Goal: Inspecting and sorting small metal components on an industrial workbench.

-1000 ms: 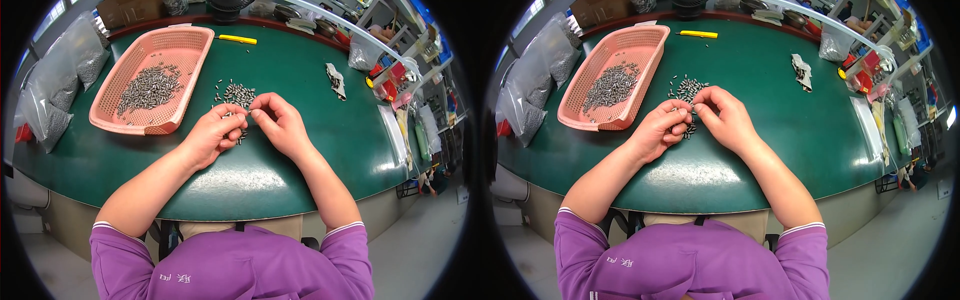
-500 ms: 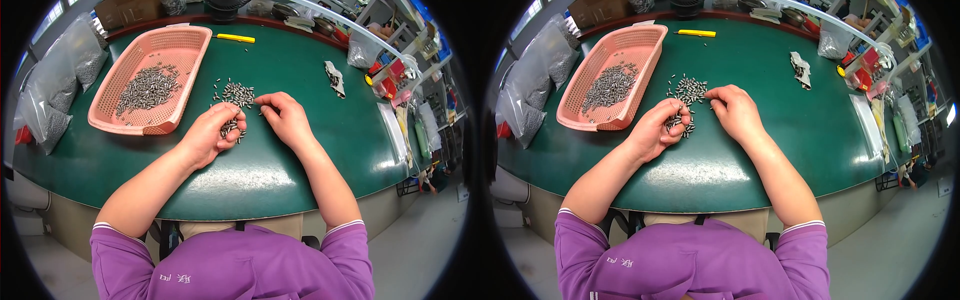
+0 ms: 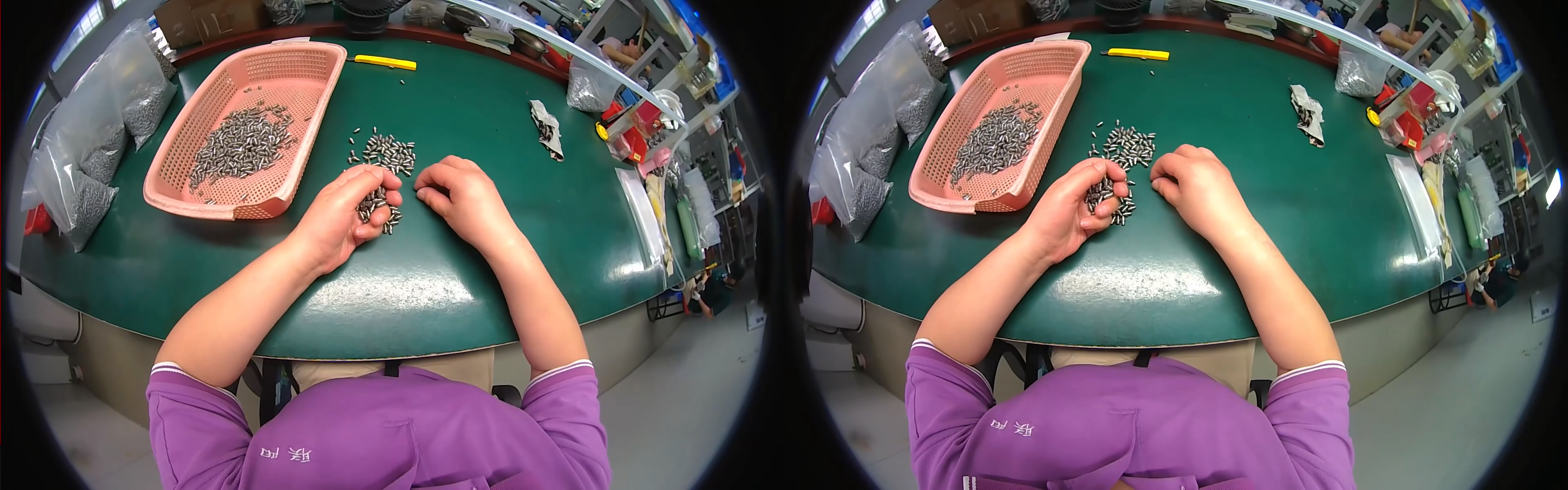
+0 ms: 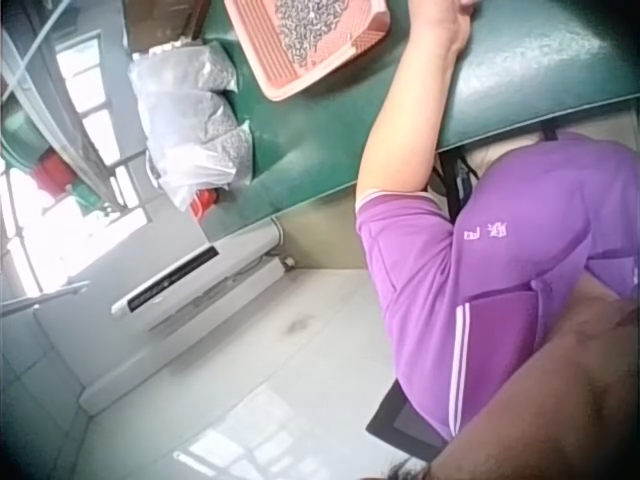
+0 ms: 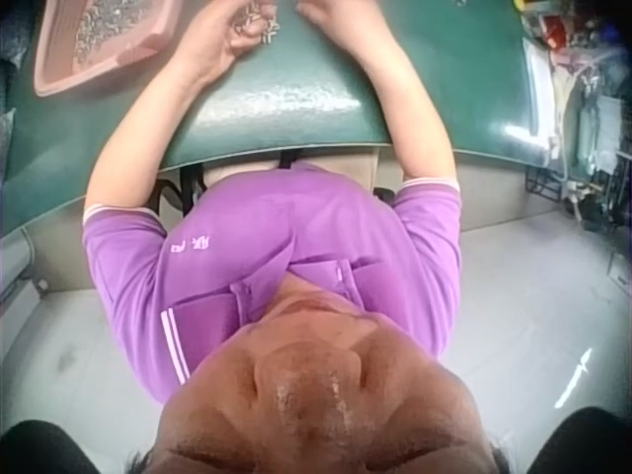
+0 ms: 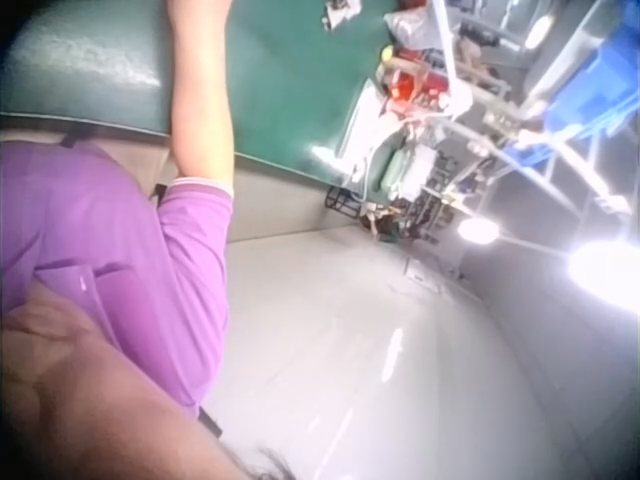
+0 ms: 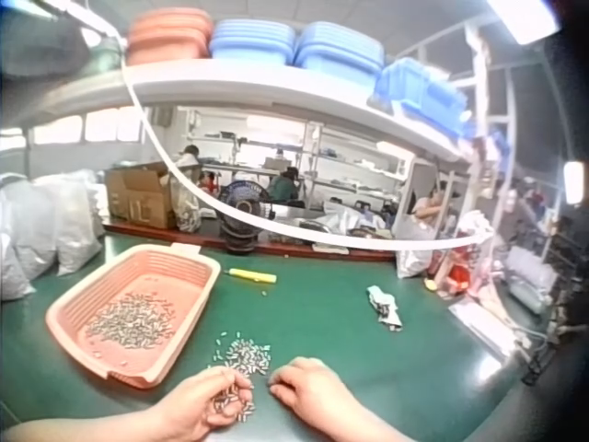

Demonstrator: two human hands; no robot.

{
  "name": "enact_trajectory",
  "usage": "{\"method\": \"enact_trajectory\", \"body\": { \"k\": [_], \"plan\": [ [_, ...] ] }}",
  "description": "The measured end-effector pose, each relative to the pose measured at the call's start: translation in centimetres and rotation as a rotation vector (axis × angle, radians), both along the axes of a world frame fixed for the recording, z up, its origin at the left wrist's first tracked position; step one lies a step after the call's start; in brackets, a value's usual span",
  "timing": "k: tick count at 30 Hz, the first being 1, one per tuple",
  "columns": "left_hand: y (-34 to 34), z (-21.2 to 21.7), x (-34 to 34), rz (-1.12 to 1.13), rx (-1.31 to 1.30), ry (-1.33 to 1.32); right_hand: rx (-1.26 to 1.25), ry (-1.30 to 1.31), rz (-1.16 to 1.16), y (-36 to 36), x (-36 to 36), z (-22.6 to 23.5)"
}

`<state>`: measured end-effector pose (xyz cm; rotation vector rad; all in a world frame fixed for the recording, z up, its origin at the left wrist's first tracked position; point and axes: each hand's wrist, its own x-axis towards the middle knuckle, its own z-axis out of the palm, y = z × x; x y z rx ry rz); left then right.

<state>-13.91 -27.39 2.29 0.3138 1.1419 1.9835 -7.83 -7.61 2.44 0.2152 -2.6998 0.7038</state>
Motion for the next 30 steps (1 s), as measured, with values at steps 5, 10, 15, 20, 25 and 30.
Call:
{"method": "enact_trajectory", "body": {
  "k": [5, 10, 15, 20, 25, 30],
  "plan": [
    [0.2, -0.5, -0.2, -0.001, -0.012, -0.006, -0.310, -0.012, -0.014, -1.3, 0.0, 0.3],
    [0.2, -0.5, 0.1, -0.064, -0.008, 0.019, -0.743, -0.105, 0.250, -1.7, -0.1, 0.0],
    [0.2, -0.1, 0.3, -0.067, 0.009, 0.048, -0.955, -0.208, 0.322, -2.2, -0.1, 0.0],
    [0.1, -0.1, 0.0, -0.057, 0.013, 0.022, -0.809, -0.111, 0.066, -1.7, -0.4, -0.3],
    [0.0, 0.0, 0.0, -0.043, 0.028, -0.004, -0.506, -0.029, -0.020, -1.7, -0.4, -0.3],
    [-0.1, 0.2, -0.1, 0.040, 0.040, -0.050, -0.232, 0.053, 0.031, -1.7, -0.5, -0.9]
  ]
}}
